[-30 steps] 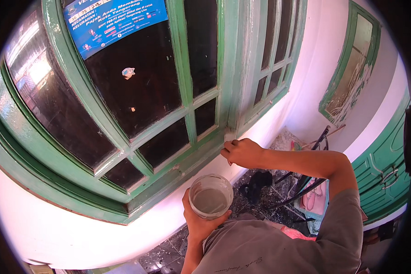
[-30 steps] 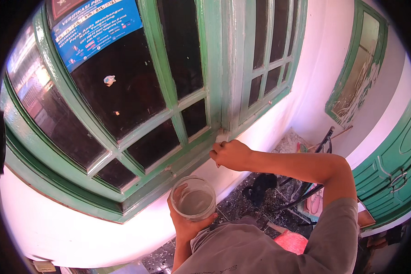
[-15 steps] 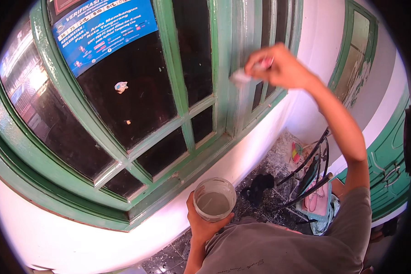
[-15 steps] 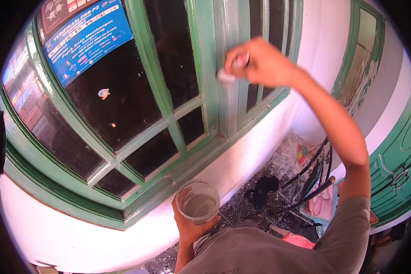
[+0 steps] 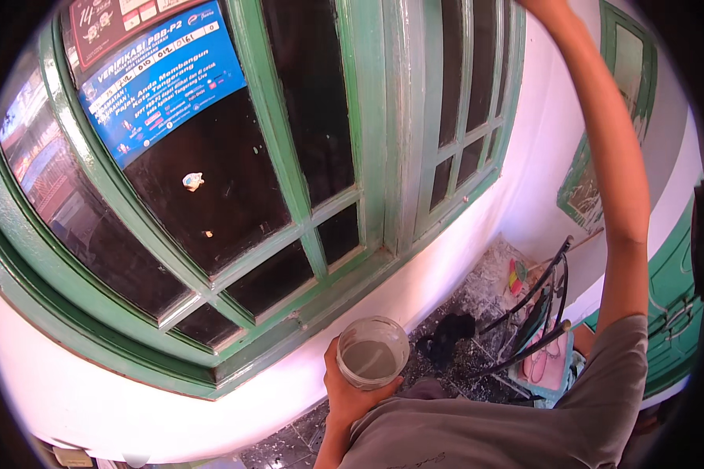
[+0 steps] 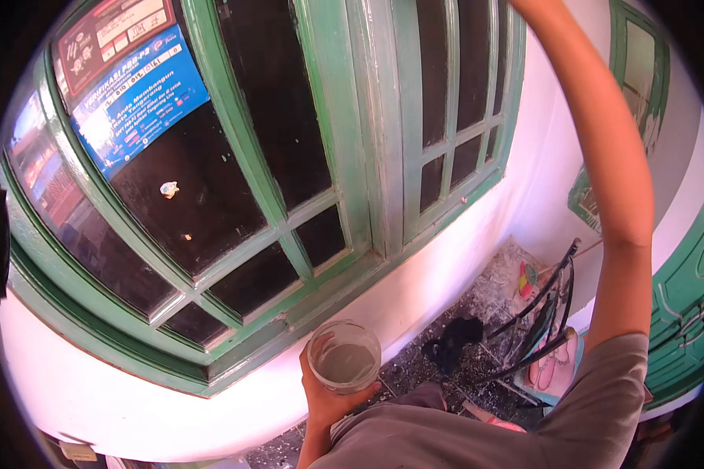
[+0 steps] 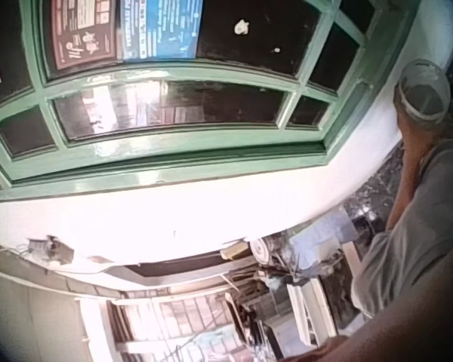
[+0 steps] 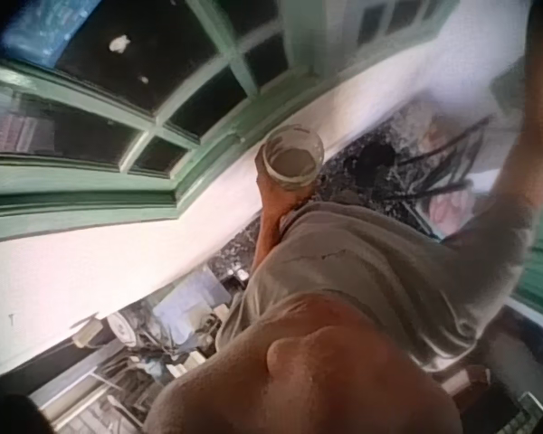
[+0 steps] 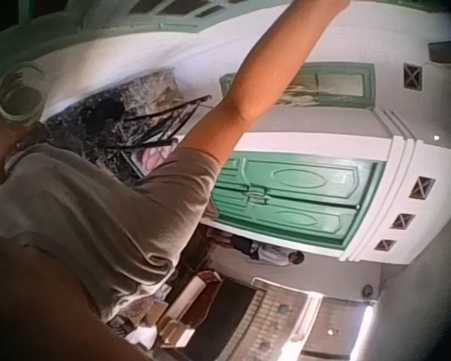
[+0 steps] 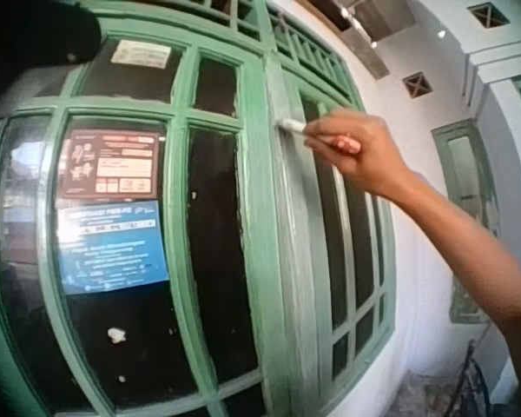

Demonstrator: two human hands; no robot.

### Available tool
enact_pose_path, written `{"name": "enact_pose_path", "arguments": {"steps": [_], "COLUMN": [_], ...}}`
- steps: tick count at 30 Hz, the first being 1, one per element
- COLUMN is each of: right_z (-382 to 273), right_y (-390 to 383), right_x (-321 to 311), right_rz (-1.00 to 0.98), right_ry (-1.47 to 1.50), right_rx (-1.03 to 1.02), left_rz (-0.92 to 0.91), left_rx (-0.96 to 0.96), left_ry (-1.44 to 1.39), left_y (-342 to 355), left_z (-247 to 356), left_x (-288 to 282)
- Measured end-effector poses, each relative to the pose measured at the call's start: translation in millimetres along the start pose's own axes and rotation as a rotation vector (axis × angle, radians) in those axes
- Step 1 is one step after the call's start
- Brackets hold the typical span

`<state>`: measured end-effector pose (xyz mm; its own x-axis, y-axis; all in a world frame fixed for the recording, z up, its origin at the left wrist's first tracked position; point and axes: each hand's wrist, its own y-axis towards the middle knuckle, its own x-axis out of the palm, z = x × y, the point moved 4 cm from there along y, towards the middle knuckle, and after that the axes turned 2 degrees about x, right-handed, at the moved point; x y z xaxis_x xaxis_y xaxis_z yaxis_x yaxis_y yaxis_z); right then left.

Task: The person paints a green wooden window frame with light-colored paint using a paintbrush.

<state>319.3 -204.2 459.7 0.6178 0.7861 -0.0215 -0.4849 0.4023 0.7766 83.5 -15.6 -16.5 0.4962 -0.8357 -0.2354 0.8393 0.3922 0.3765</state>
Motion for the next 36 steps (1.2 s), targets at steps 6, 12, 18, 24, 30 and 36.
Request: {"name": "enact_pose_path", "arguments": {"steps": [6,12,18,24,30,36], "right_z": [-43.0,-134.1,-158.2,-85.2,20.4,66.1], "right_y": [-119.1,-225.0,-292.9,-241.1,-123.8,-28.3], "right_x": [28.3,7.7,1.7,55.4,47.5,5.4], "right_rz": [-0.214,-0.298,-0.587,-0.764,-0.488,-0.217], "right_ry": [-0.045,0.258,0.75,1.17,1.054,0.807], "right_rx": [-0.112,-0.223,-0.201,0.143,0.098,0.293], "left_rz": [0.083,0.235,0.308,0.377,0.416,0.471], "left_rx": [-0.001,-0.045,-0.063,-0.06,-0.065,-0.075], "left_ry": [0.03,-0.019,-0.017,0.045,0.064,0.104], "left_y": [0.0,-0.9,-1.7,-14.4,-10.6,-8.5], "left_z": [-0.6,15.1,35.3,47.5,59.8,56.3], "left_x": [16.4,51.0,97.0,133.9,160.1,162.5]}}
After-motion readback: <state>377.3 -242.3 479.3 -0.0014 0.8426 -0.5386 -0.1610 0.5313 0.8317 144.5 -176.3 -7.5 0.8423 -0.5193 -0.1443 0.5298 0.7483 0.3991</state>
